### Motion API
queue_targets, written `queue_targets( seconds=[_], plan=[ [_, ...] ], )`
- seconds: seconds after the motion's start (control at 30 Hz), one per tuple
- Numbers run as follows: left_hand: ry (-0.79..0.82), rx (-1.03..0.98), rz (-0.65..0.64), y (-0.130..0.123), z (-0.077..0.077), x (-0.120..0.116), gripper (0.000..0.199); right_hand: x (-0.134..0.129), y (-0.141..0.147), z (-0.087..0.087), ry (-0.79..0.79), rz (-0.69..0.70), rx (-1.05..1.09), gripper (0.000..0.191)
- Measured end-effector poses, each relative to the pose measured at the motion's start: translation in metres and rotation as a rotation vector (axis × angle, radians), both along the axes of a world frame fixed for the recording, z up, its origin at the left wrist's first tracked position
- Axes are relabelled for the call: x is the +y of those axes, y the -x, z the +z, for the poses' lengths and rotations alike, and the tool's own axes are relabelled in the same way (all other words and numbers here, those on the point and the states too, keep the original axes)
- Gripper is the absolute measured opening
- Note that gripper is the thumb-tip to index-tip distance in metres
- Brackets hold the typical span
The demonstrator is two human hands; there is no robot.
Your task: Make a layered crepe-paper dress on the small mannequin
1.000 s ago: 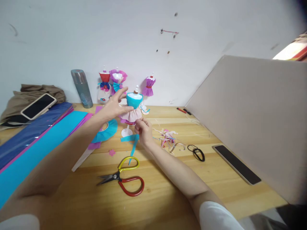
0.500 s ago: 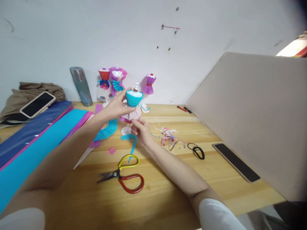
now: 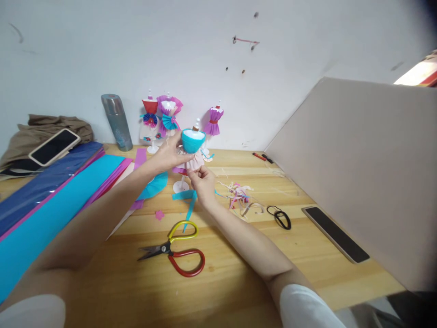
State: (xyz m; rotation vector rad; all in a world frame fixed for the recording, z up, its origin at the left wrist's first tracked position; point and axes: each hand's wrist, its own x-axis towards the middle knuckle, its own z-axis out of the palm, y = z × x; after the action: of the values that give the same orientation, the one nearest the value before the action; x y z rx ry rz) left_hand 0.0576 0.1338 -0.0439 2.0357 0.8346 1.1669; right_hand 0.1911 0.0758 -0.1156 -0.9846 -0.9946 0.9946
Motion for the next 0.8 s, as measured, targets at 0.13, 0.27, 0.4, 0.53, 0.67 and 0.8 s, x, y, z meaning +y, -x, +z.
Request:
queue_targets(
  seconds=[0.13,0.27,0.4,0.53,0.67,0.8],
  plan=[
    [0.005,-0.019,-0.022,0.001,-0.003,0.002,0.058,0.0,0.0,0.001,0.007,-0.003,-0.007,0.038],
    [0.019,-0.041,-0.035,0.002,-0.002,-0.001,0.059,0.0,0.001,0.0,0.03,0.03,0.024,0.039],
    [0.05,-0.063,-0.032,0.002,-0.001,-0.006,0.054,0.0,0.002,-0.001,0.042,0.059,0.057,0.041],
    [0.031,-0.046,0.053,0.003,0.0,-0.011,0.048,-0.001,0.003,-0.001,0.039,0.094,0.093,0.043],
    [0.022,-0.021,0.052,0.004,0.001,-0.012,0.049,-0.004,0.003,0.0,0.018,0.137,0.155,0.044],
    [0.03,0.029,0.072,0.006,0.001,-0.012,0.051,-0.005,0.003,0.0,-0.004,0.164,0.218,0.044]
  ],
)
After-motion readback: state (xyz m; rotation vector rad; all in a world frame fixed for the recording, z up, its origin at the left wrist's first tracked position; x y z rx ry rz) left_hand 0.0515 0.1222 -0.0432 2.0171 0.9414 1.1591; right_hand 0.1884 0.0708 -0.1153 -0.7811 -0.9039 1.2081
